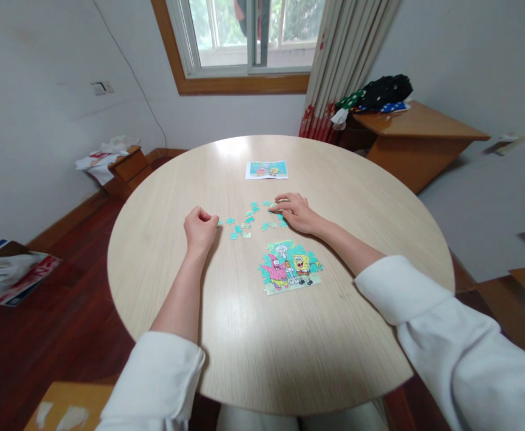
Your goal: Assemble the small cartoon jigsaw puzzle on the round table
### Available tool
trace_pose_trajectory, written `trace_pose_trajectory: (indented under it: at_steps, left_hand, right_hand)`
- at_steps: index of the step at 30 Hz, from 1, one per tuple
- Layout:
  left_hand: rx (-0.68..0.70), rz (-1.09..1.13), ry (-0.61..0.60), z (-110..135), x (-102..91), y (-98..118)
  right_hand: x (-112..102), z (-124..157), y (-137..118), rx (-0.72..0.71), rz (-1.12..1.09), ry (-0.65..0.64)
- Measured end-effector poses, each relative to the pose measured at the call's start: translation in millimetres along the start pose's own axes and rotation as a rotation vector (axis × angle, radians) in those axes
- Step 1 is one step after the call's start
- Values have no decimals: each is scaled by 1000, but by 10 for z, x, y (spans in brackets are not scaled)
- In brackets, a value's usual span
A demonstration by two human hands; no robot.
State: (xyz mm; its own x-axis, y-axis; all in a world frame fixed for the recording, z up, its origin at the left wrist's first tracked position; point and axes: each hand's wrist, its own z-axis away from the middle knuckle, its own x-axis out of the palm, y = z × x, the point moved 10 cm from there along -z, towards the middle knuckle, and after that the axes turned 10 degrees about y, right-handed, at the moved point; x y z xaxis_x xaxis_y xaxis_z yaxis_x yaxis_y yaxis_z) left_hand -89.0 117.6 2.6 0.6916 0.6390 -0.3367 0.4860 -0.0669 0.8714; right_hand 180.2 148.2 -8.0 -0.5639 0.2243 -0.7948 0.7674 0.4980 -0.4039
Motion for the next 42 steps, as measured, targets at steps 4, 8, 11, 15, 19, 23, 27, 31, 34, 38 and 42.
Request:
trace_pose_trajectory:
  at_steps: [4,8,11,15,19,23,27,31,34,38,42]
  left_hand:
    - [13,8,-2,-3,7,-5]
    - [23,-8,-9,-6,21,-17]
    - [27,-11,-9,-8,18,-11]
    - [28,-2,-1,-11,3,3]
    - [9,-1,-2,-10,3,-10]
    - [2,1,-2,-3,-2,-13]
    - [7,12,1,4,-11,0]
    - [3,15,2,3,-9,-3]
    - [3,23,5,-1,-8,-2]
    - [-12,16,3,-1,-13,4]
    - [-19,17,-1,6,-19,28]
  right_hand:
    - [-14,-5,14,12,-10,10]
    - [-14,-7,21,35,-37,3]
    - [-13,-8,32,55,-44,3]
    - [-21,-13,23,37,-58,19]
    - [-22,-11,27,30,-54,24]
    - [-40,-9,13,18,-62,42]
    - [-46,-7,13,18,-73,48]
    - [-50,-8,9,16,-69,44]
    - [-52,-9,1,10,-70,39]
    - [-47,-12,10,11,-62,36]
    - [-40,-13,26,9,-63,38]
